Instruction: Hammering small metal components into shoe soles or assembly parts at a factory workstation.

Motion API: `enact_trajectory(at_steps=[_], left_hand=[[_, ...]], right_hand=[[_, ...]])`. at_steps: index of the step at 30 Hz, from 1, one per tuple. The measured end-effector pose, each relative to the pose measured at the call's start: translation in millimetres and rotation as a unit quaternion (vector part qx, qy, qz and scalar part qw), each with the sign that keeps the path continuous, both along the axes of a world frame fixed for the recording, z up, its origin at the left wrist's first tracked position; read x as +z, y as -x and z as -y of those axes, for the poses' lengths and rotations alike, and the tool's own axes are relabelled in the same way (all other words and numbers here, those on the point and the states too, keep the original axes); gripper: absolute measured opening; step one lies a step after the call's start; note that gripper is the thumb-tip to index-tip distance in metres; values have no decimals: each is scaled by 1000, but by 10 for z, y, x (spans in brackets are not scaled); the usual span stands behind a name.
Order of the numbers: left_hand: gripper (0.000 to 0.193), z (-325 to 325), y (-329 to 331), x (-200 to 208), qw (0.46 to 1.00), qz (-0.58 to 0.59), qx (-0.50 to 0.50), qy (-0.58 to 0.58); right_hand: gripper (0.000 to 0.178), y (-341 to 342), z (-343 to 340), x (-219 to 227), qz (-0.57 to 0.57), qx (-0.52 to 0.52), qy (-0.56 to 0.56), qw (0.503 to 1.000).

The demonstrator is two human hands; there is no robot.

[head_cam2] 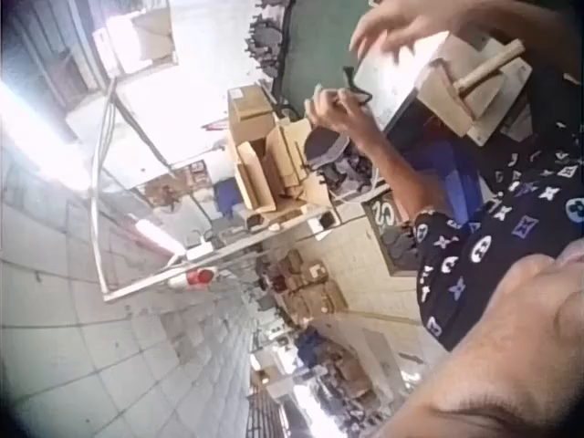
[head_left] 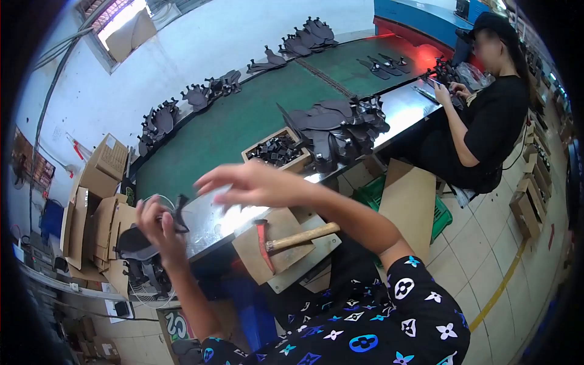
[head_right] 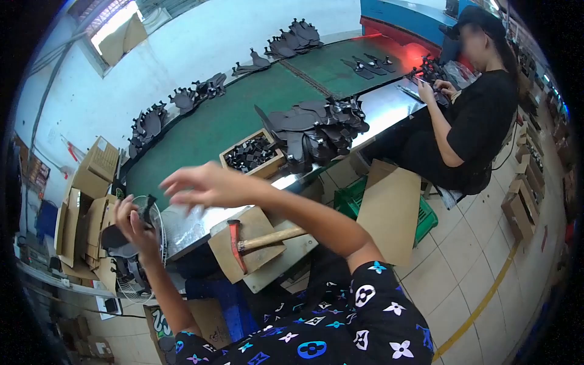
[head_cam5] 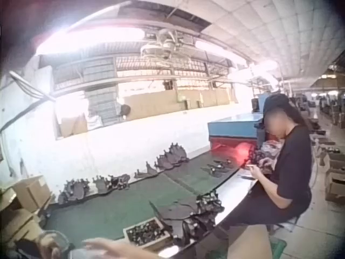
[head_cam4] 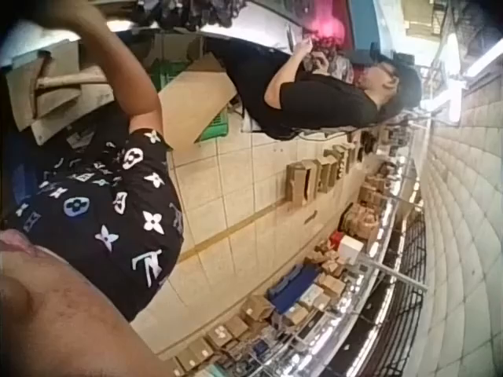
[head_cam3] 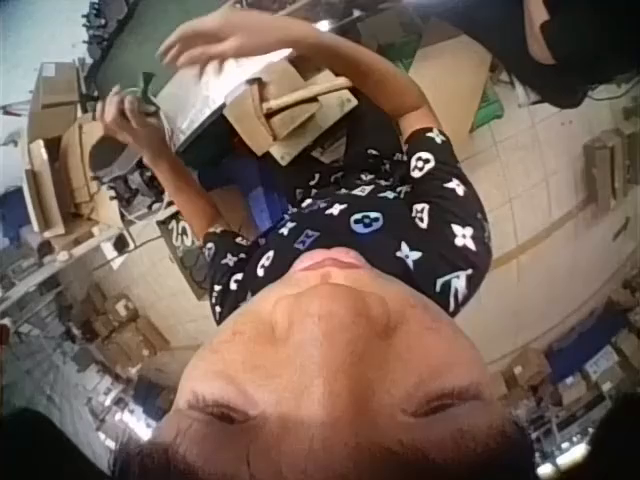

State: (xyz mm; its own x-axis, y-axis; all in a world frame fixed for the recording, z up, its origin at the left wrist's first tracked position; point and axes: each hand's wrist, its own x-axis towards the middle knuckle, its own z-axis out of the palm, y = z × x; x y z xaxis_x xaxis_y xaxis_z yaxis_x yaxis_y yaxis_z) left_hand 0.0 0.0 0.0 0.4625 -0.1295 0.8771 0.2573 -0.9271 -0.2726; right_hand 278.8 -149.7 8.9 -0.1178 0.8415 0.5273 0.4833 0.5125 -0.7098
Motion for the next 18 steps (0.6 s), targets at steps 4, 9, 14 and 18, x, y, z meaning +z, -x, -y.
enact_trajectory(at_steps=[4, 9, 14, 18], left_hand=[[51, -433, 796, 152, 972, -88, 220, -11], [86, -729, 1831, -235, 707, -314, 582, 251], [90, 197, 723, -57, 870, -237, 367, 230], [73, 827, -257, 87, 942, -205, 124, 237]], right_hand=[[44, -809, -187, -421, 108, -384, 93, 912], [35, -1481, -429, -1057, 272, -376, 194, 865], [8, -864, -329, -537, 487, -383, -79, 781], [20, 321, 32, 172, 380, -111, -246, 885]])
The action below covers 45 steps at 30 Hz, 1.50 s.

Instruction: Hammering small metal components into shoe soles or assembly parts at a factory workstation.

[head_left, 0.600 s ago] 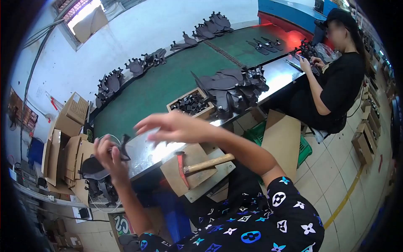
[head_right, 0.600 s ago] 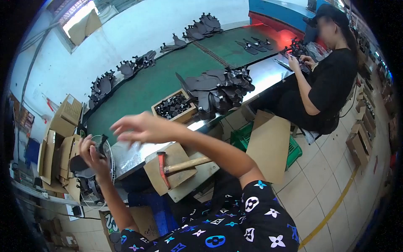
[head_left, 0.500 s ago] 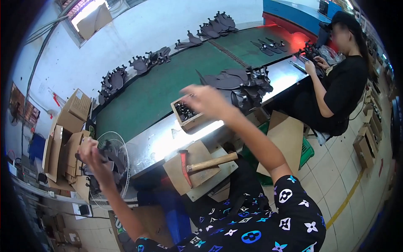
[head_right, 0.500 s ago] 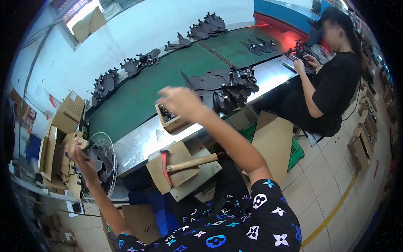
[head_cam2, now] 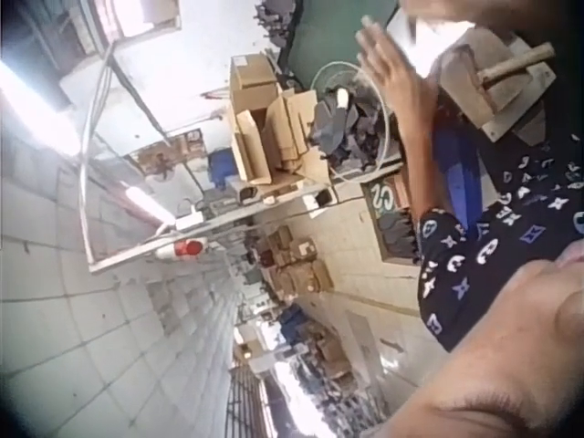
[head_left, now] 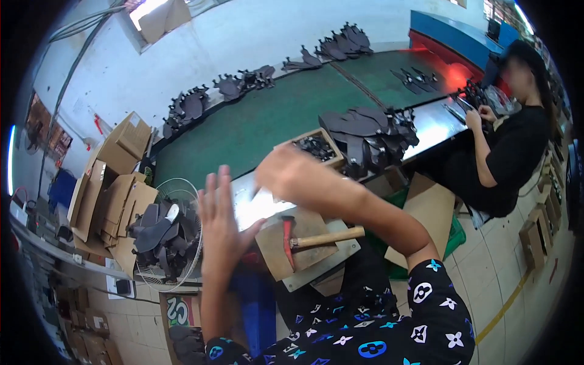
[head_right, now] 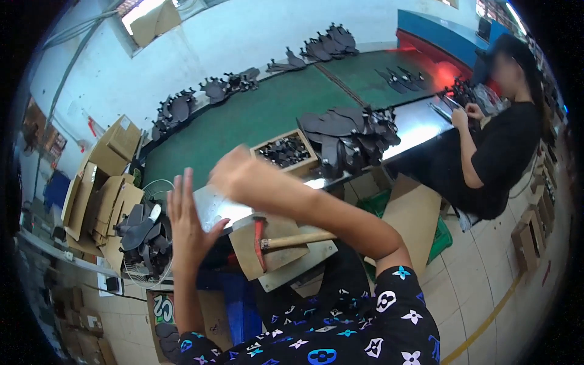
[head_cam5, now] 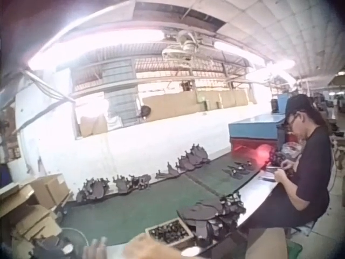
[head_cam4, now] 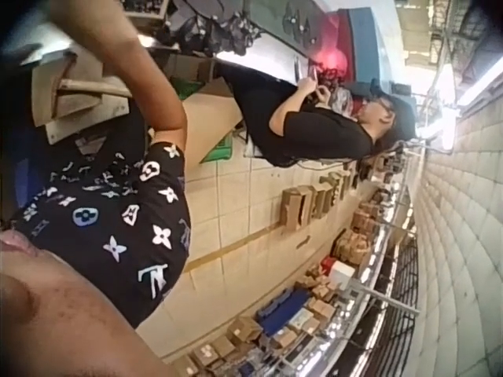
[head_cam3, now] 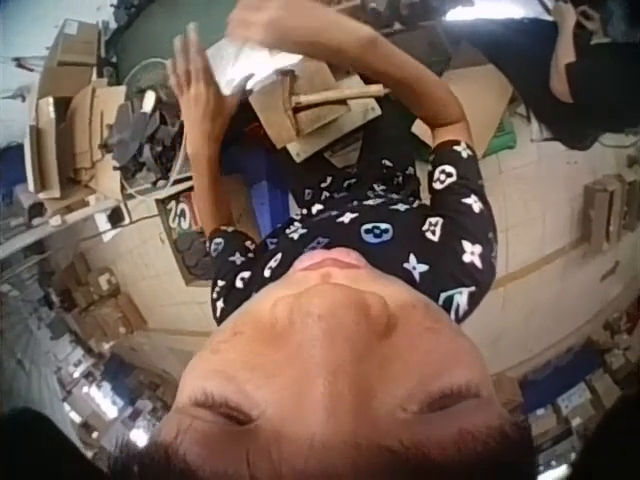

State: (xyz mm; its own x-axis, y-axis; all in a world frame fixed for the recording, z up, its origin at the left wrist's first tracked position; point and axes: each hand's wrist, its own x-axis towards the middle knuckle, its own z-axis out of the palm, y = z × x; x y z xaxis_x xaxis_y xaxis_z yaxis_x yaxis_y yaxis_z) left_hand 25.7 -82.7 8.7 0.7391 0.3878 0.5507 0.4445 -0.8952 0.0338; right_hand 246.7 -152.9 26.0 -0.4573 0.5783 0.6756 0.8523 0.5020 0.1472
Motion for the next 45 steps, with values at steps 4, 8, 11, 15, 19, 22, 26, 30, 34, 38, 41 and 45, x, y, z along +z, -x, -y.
enact_trajectory(at_steps=[4, 8, 11, 15, 19, 22, 26, 30, 34, 38, 41, 45], left_hand=[[35, 417, 218, -29, 995, 81, -46, 34], [12, 612, 334, -303, 903, 275, 21, 329], [8, 531, 161, -478, 801, 407, 1, 440], [11, 445, 181, -1823, 854, 480, 155, 126], [38, 1220, 1041, -3732, 947, 89, 230, 204], [55, 1386, 849, -3290, 910, -79, 242, 327], [54, 1624, 1122, -3015, 937, -162, 118, 287], [40, 1586, 1443, -2215, 850, -295, 15, 436], [36, 1224, 1270, -1496, 773, -256, -78, 576], [35, 1039, 435, -1137, 743, 204, 14, 637], [89, 627, -85, -1495, 934, -77, 270, 219], [92, 216, -456, -1151, 964, -27, 181, 195]], right_hand=[[47, 422, 381, -251, -378, 258, 128, 880], [88, 353, 688, -1630, -248, -121, 147, 950], [77, 215, 1144, -1935, -283, -219, 292, 887], [24, 20, 1759, -2468, -356, -288, 221, 861], [18, 119, 2222, -2695, -613, -304, 192, 704], [18, 63, 2629, -2630, -615, -367, 219, 662], [12, 7, 2800, -2666, -564, -324, 224, 726], [8, 266, 2572, -2320, -687, -229, 229, 650], [10, 302, 2468, -2125, -706, -177, 227, 648], [12, 355, 2402, -1916, -734, -145, 187, 637], [19, 249, 2435, -1814, -725, -115, 245, 633], [16, 228, 2623, -1791, -711, -76, 139, 685]])
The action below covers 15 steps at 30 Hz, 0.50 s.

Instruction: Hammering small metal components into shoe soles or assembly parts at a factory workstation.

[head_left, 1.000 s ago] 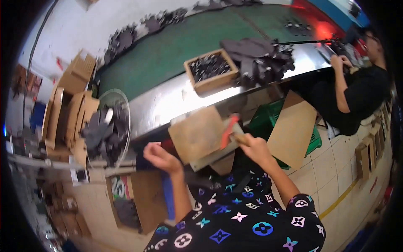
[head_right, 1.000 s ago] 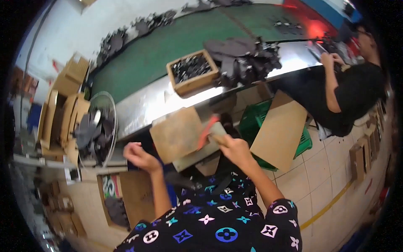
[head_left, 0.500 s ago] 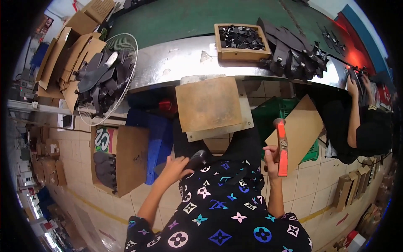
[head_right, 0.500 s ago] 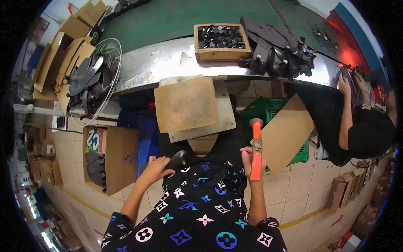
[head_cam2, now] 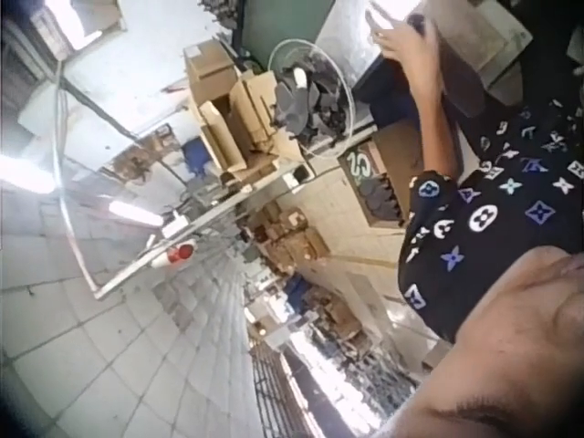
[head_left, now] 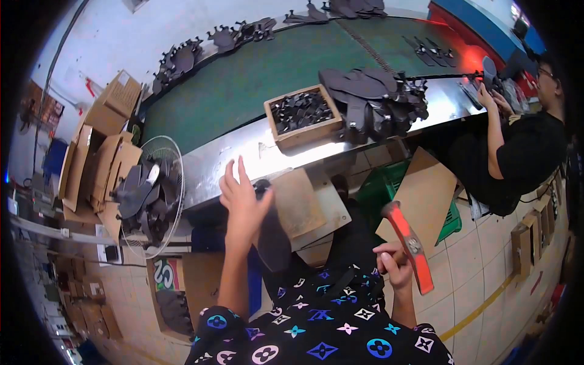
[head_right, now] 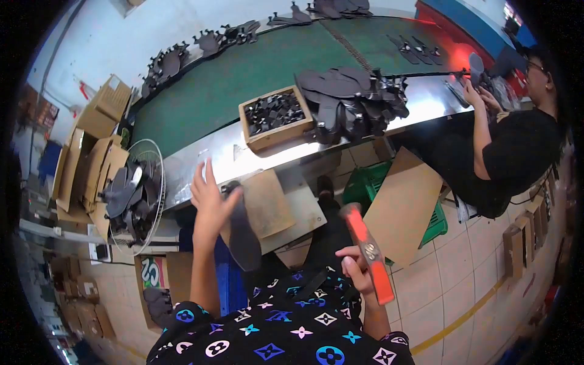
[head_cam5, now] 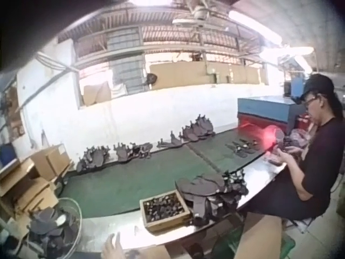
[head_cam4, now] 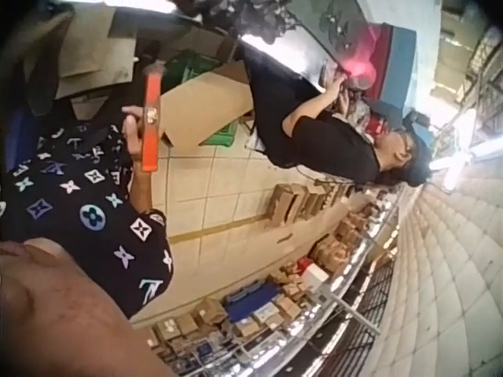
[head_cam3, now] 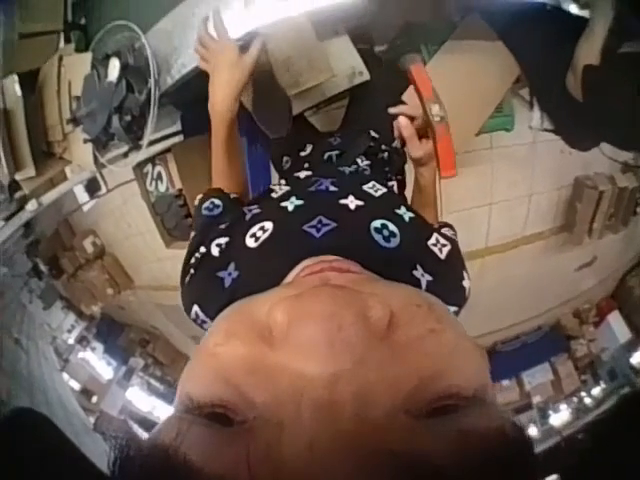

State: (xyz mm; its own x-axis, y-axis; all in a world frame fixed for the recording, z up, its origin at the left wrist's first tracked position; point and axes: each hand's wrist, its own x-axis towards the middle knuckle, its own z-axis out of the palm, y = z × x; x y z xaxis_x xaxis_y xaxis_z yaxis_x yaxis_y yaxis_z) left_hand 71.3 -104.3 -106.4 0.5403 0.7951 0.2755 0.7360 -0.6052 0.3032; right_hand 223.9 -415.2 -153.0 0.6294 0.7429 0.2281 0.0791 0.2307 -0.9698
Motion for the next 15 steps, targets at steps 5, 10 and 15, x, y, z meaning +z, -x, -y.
enact_trajectory(at_steps=[5, 10, 15], left_hand=[[23, -997, -1143, 37, 985, 45, -156, -65], [20, -1297, -1743, -205, 973, -127, -166, -97], [15, -1203, -1714, -46, 984, -93, -147, -46]], right_hand=[[13, -229, 5, -6, -76, -65, 78, 992], [11, -306, -45, -75, 2, -103, 89, 991], [14, -275, -92, -5, 40, -106, 100, 989]])
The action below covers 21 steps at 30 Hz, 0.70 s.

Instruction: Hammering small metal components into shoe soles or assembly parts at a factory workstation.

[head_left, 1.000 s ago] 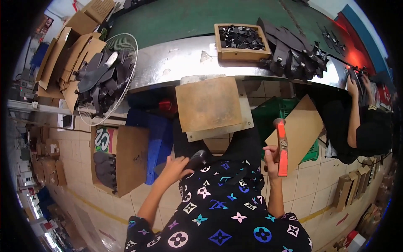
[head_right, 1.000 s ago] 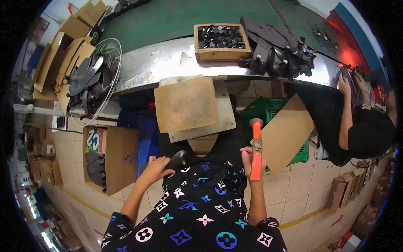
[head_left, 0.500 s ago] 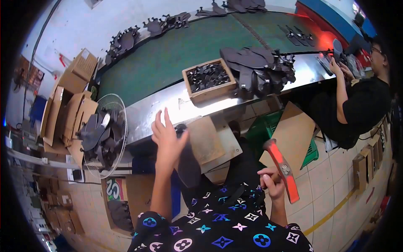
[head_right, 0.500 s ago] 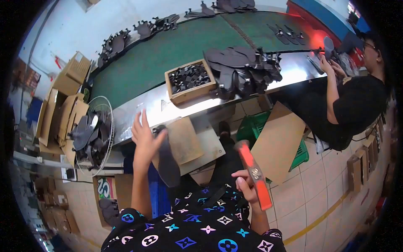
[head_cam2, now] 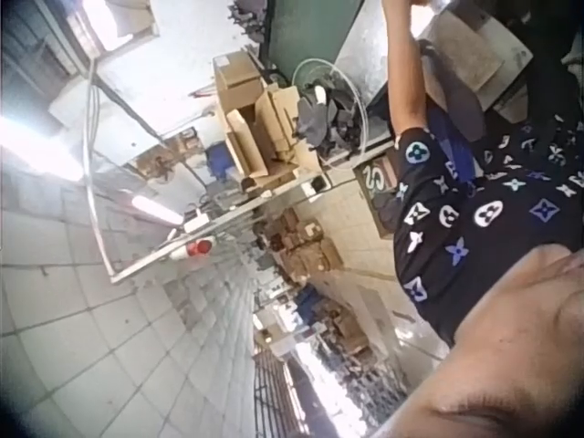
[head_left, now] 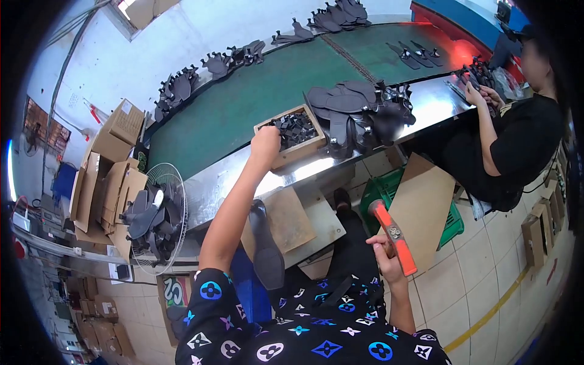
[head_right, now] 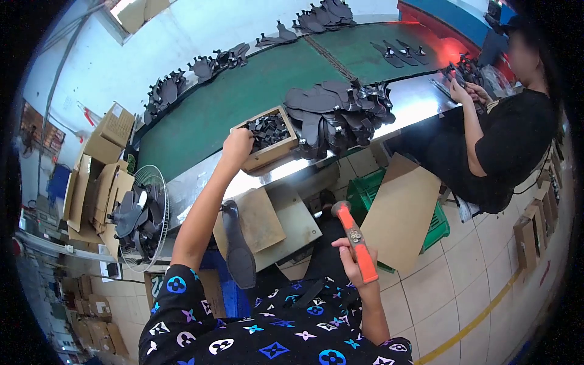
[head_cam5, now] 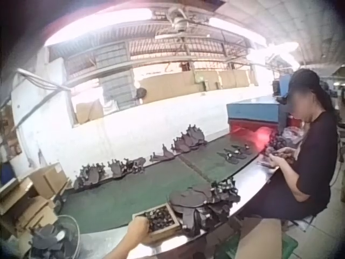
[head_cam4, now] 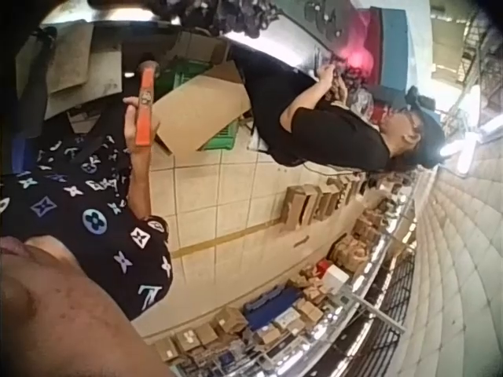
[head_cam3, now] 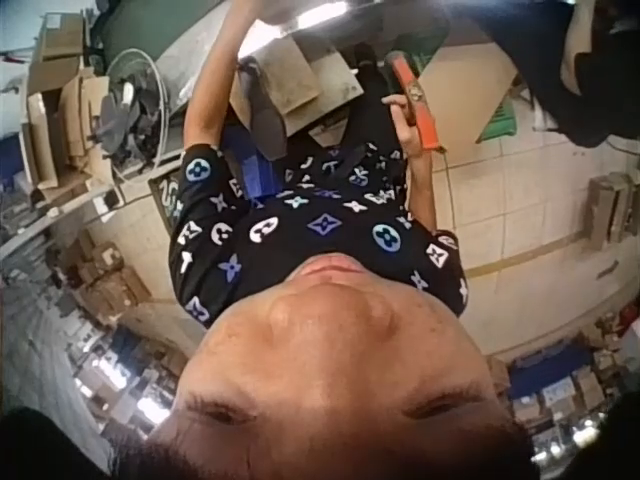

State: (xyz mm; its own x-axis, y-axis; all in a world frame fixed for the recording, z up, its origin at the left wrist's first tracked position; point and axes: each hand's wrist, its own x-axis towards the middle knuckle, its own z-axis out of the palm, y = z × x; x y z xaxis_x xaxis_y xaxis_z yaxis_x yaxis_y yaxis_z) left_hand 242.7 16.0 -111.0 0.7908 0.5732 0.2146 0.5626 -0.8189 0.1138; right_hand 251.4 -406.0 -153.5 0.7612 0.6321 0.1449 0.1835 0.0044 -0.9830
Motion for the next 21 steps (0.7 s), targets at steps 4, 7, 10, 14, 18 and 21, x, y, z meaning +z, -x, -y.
enact_trajectory(at_steps=[4, 7, 10, 14, 18, 21], left_hand=[[18, 15, 333, 201, 975, 180, -20, 131], [24, 473, 545, 427, 847, 324, -41, 419], [16, 1065, 964, 685, 752, 388, -50, 530], [13, 1613, 1436, 987, 876, 358, -169, 275], [18, 1749, 1760, 1087, 912, 332, -174, 167], [25, 1611, 1973, 955, 925, 291, -195, 151]], right_hand=[[15, -47, -202, 185, 54, 5, -14, 998], [17, -132, -457, 234, 15, -9, -79, 997], [19, -214, -801, 533, 86, 21, -184, 979], [30, -99, -1052, 1247, 65, 167, -108, 978], [29, 168, -1304, 1380, -71, 263, -81, 959], [22, 303, -1459, 1217, -102, 277, -79, 952]])
